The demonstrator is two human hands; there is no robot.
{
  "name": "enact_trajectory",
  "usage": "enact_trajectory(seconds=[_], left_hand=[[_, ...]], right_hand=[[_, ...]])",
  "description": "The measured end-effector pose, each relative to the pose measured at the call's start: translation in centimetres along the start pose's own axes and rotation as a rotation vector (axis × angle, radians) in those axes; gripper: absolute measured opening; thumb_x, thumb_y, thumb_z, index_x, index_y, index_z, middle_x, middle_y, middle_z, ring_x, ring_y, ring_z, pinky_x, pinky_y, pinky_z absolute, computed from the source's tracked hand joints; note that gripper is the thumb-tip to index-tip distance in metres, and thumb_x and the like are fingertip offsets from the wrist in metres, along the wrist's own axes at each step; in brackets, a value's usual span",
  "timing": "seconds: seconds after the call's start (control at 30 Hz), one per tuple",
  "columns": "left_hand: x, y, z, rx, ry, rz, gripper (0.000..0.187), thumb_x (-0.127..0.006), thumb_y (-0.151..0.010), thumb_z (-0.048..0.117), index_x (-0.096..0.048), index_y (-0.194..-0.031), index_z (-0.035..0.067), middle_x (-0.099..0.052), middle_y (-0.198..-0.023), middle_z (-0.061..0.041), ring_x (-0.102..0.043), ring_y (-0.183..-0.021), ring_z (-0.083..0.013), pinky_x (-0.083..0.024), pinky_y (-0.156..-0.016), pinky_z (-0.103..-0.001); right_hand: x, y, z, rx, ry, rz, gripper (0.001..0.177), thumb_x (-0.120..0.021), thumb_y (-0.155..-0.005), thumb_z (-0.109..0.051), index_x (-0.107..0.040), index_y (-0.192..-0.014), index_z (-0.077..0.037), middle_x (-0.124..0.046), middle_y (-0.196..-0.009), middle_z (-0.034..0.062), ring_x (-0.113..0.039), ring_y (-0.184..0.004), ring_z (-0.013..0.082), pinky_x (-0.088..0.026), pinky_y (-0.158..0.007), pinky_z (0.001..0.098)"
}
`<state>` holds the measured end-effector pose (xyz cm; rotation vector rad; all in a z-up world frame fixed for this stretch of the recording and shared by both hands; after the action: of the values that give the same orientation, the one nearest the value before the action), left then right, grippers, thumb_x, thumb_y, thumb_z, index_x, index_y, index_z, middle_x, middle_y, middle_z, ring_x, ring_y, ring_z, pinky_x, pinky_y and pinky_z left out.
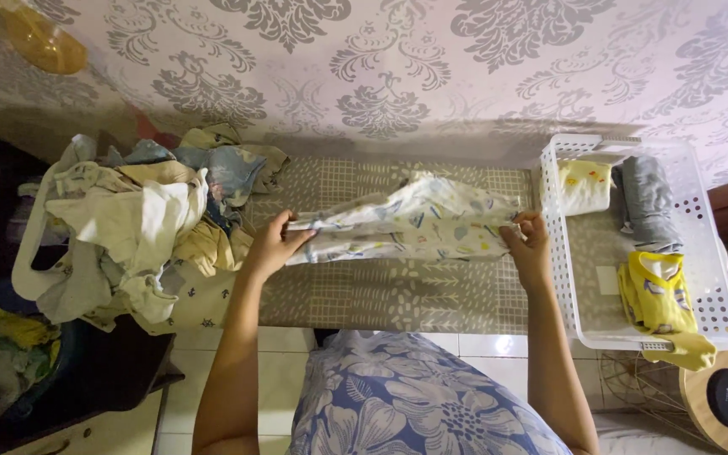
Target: Folding baby clothes and organizing them into a plastic basket
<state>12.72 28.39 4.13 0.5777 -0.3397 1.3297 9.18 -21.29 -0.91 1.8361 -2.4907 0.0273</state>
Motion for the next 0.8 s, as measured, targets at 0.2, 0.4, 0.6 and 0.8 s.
enact_trajectory(seconds=[0.2,0.4,0.6,0.8], left_hand=[[-1.8,1.9,-2.7,-0.02,-0.256,0.394,0.046,-0.07,-0.095,0.045,-0.062,-0.106,0.001,-0.07,-0.087,-0.023,-0.071,-0.084,-0.0435,-0.056,-0.073,-0.053],[-4.0,2.7,-1.8,-0.013,-0.118,0.403,0.054,-0.066,-0.099,0.053,-0.07,-0.087,0.0,-0.072,-0.077,-0.02,-0.073,-0.076,-0.0381,-0.057,-0.066,-0.045],[-4.9,1.4,-2.4,-0.128,0.127,0.413,0.028,-0.074,-0.092,0.031,-0.067,-0.093,0.004,-0.071,-0.076,-0.019,-0.073,-0.074,-0.0363,-0.056,-0.067,-0.041],[-4.6,1.8,-2.7,-0.333,0.247,0.263,0.011,-0.067,-0.092,0.013,-0.056,-0.092,0.011,-0.059,-0.065,-0.007,-0.056,-0.057,-0.0194,-0.047,-0.058,-0.03]], right_hand=[[-2.1,2.4,1.4,0.26,1.099,0.233,0.035,-0.076,-0.085,-0.016,-0.064,-0.118,-0.021,-0.047,-0.134,0.0103,-0.049,-0.119,0.0447,-0.056,-0.078,0.0576],[-13.7,5.0,-2.8,0.601,0.71,-0.153,0.021,-0.069,-0.089,-0.003,-0.074,-0.101,-0.02,-0.072,-0.111,0.0066,-0.072,-0.098,0.0317,-0.057,-0.081,0.0439],[-21.5,6.1,-2.4,0.658,0.721,-0.581,0.045,-0.052,-0.099,-0.013,-0.057,-0.144,-0.015,-0.058,-0.147,0.0135,-0.052,-0.135,0.035,-0.033,-0.111,0.0639],[-21.8,7.2,-3.4,0.614,0.983,-0.756,0.046,-0.035,-0.108,-0.045,-0.049,-0.149,-0.032,-0.019,-0.17,0.0124,-0.014,-0.156,0.0326,-0.006,-0.119,0.0638]])
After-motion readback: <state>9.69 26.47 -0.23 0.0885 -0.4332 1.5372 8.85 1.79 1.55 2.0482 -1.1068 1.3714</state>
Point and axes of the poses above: each hand's wrist, its own y-axis away from the middle knuckle, its own x-axis out of the back of the hand, z = x × y, the point moved 1 cm from there along -y, towards the middle knuckle
